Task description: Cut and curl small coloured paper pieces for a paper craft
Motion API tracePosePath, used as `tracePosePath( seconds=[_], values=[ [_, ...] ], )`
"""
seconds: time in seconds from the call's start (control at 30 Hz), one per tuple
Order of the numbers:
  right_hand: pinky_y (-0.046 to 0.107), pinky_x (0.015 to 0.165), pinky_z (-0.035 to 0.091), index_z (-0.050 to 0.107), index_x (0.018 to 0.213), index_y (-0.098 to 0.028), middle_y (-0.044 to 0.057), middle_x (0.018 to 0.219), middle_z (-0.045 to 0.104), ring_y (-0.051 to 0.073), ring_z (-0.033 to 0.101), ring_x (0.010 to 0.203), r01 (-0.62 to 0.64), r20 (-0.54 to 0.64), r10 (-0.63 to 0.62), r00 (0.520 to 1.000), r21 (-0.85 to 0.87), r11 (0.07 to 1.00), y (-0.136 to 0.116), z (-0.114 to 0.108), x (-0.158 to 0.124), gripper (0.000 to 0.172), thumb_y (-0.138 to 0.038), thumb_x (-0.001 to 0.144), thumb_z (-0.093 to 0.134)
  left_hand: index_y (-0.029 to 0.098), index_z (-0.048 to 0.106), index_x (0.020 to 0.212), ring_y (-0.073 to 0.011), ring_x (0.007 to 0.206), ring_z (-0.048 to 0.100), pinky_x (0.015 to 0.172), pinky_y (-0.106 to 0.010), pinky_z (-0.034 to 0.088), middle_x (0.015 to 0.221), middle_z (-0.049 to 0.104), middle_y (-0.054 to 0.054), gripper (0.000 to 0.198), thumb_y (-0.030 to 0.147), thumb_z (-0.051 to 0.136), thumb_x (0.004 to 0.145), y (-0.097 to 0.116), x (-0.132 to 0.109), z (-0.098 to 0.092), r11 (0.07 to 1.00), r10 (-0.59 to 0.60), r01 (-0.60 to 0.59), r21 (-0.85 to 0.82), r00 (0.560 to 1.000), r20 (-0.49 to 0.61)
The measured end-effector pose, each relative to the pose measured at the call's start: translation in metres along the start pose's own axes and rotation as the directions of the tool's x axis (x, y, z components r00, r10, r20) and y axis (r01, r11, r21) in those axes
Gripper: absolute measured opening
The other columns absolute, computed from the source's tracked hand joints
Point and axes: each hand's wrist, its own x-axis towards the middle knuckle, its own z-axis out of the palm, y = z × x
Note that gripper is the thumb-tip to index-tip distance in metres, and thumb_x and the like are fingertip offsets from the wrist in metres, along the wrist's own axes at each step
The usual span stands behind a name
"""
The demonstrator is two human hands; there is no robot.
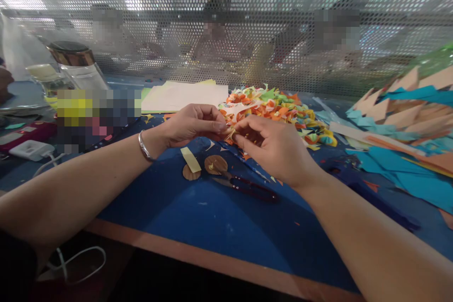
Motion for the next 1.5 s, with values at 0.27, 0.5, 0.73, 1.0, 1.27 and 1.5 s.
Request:
tracePosePath(
  seconds=[0.27,0.5,0.73,1.0,1.27,1.5],
  values=[
    [0.028,0.05,0.048,0.074,0.089,-0.024,0.001,0.066,0.068,0.014,0.058,0.054,0.017,0.014,-0.017,1.0,-0.049,0.999,0.001,-0.002,0.0,0.012,-0.034,0.092,0.067,0.012,0.067,0.082,-0.0108,0.074,0.069,0.078,-0.029,0.058,0.079,0.073,-0.003,0.024,0.018,0.088,0.07,-0.003,0.001,0.001,0.977,0.149,-0.152,0.152,0.988,0.033],
    [0.028,0.051,0.047,0.075,0.089,-0.024,0.001,0.066,0.066,0.014,0.058,0.054,0.052,-0.013,-0.054,0.998,-0.077,0.996,0.001,0.0,0.0,0.014,-0.036,0.092,0.067,0.016,0.063,0.083,-0.0096,0.074,0.065,0.074,-0.026,0.054,0.078,0.067,-0.001,0.018,0.014,0.077,0.073,-0.006,0.0,0.008,0.904,0.287,-0.282,0.321,0.957,0.031],
    [0.029,0.052,0.048,0.075,0.091,-0.023,0.002,0.07,0.069,0.015,0.06,0.056,0.032,0.001,-0.032,0.999,-0.043,0.999,0.002,0.0,0.0,0.016,-0.037,0.092,0.068,0.018,0.059,0.081,-0.0085,0.07,0.06,0.07,-0.026,0.05,0.074,0.063,0.002,0.016,0.009,0.069,0.072,-0.007,0.001,0.013,0.889,0.323,-0.293,0.351,0.946,-0.028],
    [0.03,0.05,0.046,0.074,0.092,-0.025,0.002,0.07,0.069,0.015,0.06,0.055,0.037,-0.03,-0.038,0.999,-0.039,0.999,0.002,0.0,0.0,0.014,-0.037,0.093,0.068,0.017,0.068,0.077,-0.0089,0.068,0.06,0.066,-0.025,0.047,0.073,0.068,0.0,0.011,0.011,0.061,0.071,-0.01,0.002,0.012,0.853,0.322,-0.267,0.448,0.946,-0.048],
    [0.029,0.048,0.043,0.073,0.091,-0.025,0.0,0.068,0.068,0.014,0.058,0.053,0.01,-0.069,-0.013,0.998,-0.047,0.999,0.0,-0.002,0.001,0.01,-0.034,0.091,0.068,0.016,0.071,0.084,-0.0122,0.077,0.066,0.077,-0.027,0.054,0.082,0.073,-0.004,0.009,0.02,0.07,0.076,-0.008,-0.002,0.011,0.86,0.329,-0.293,0.418,0.944,-0.017],
    [0.03,0.049,0.045,0.073,0.089,-0.025,0.001,0.071,0.07,0.015,0.059,0.055,-0.008,-0.063,0.006,0.998,-0.035,0.999,0.0,-0.002,0.001,0.008,-0.032,0.091,0.069,0.016,0.07,0.087,-0.0124,0.077,0.065,0.075,-0.027,0.054,0.083,0.072,-0.005,0.012,0.024,0.073,0.079,-0.009,0.0,0.009,0.837,0.348,-0.322,0.443,0.937,0.023]
  ],
)
